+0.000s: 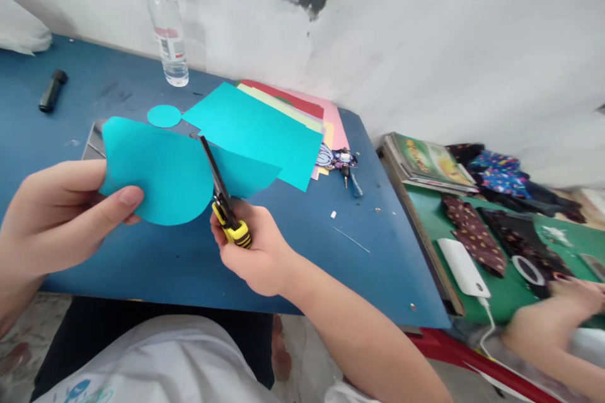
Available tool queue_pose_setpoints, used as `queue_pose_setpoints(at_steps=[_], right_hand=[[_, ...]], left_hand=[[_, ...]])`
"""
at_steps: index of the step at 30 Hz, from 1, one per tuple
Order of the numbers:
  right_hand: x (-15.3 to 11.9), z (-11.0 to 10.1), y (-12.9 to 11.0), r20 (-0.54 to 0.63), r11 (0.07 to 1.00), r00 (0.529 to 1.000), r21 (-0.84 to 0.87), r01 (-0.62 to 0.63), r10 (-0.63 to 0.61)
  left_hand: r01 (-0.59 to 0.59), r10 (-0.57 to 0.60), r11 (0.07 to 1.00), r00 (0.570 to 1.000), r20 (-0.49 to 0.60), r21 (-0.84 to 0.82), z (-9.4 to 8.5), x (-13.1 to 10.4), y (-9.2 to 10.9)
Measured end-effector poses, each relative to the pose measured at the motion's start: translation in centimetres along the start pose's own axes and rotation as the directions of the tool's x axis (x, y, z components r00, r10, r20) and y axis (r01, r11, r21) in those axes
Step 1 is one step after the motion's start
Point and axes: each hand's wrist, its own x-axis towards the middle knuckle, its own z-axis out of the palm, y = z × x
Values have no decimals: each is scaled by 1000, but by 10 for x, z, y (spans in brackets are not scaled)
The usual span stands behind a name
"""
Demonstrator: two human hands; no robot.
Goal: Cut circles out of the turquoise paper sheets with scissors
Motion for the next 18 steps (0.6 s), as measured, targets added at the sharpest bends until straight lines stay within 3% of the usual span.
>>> queue_pose_setpoints(at_steps=[4,7,12,18], right_hand=[[1,-3,2,18,996,996,-10,89,-89],[1,-4,5,17,990,991,-26,135,-135],[-1,-4,6,25,986,990,-94,137,-136],[-1,-1,4,12,983,989,-106,150,-149]], left_hand=[[-29,28,997,1000,12,65,-3,-3,-2],[11,-15,990,1000,23,138,-3,-6,1],[114,-126,964,991,36,239,-1,-9,13],[85,-104,963,993,61,257,-3,-10,15]])
